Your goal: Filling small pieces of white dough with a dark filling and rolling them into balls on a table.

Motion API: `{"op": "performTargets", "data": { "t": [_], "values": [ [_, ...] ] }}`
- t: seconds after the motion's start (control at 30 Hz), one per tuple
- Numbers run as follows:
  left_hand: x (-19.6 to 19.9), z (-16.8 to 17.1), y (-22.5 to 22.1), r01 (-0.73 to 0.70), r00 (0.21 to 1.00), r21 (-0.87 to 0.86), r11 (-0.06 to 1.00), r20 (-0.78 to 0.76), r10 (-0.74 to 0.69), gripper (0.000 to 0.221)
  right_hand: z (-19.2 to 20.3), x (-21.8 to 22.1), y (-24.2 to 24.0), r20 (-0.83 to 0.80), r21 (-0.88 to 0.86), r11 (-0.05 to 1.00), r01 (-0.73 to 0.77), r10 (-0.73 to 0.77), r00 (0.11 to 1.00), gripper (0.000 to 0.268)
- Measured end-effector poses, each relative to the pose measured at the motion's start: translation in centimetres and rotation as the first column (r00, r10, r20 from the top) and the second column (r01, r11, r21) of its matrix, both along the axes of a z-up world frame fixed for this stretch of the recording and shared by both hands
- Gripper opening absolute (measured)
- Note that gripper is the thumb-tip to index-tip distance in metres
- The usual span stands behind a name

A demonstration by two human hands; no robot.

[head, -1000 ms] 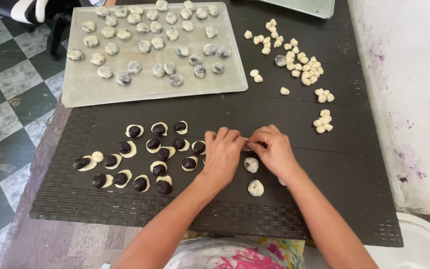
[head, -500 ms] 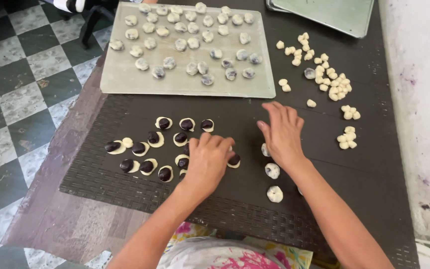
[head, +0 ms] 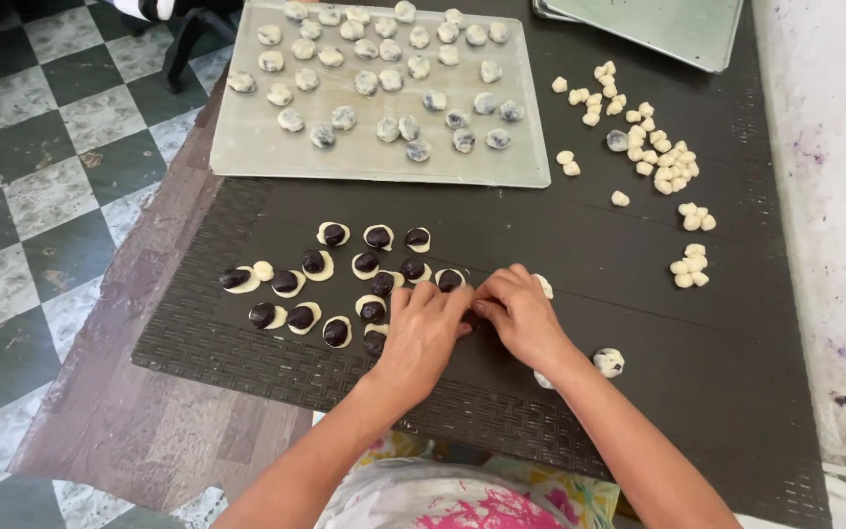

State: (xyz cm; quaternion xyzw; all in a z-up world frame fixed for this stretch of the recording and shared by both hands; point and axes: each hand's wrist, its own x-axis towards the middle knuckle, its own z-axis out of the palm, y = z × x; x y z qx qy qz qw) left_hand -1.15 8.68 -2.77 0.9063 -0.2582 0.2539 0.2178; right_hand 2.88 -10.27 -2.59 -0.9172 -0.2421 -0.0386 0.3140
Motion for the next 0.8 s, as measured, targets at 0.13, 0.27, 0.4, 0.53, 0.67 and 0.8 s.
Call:
{"op": "performTargets", "data": {
  "t": [0.13, 0.27, 0.4, 0.53, 0.67, 0.8],
  "values": [
    [0.4, 1.4, -0.3, -0.037, 0.992, 0.074, 0.997, -0.118, 0.045, 0.059, 3.3, -3.0, 0.9, 0.073, 0.078, 0.989, -0.122, 0.117, 0.99, 0.008],
    [0.0, 1.9, -0.6, -0.058, 0.997, 0.093, 0.994, -0.049, 0.063, 0.026, 4.0, -4.4, 0.7, 0.084, 0.132, 0.989, -0.061, 0.05, 0.995, 0.016],
    [-0.7, 0.7, -0.7, -0.047, 0.996, 0.126, 0.991, 0.083, 0.037, 0.019, 1.6, -4.4, 1.0, 0.113, 0.24, 0.97, -0.051, 0.024, 0.993, 0.02],
    [-1.1, 2.9, -0.5, -0.052, 0.988, 0.121, 0.991, 0.151, 0.033, 0.029, 2.6, -4.6, 1.3, 0.218, 0.306, 0.95, -0.058, -0.011, 0.976, 0.01],
    [-0.7, 4.9, -0.5, -0.138, 0.83, -0.296, 0.945, -0.555, -0.052, 0.015, 6.5, -6.1, 1.7, 0.442, 0.199, 0.977, -0.08, -0.017, 0.897, 0.017],
    [-0.8, 6.6, -1.5, -0.346, 0.526, -0.441, 0.829, -0.822, -0.218, 0.019, 7.0, -6.4, 0.7, 0.59, 0.028, 0.997, -0.071, 0.041, 0.806, 0.038]
  ]
}}
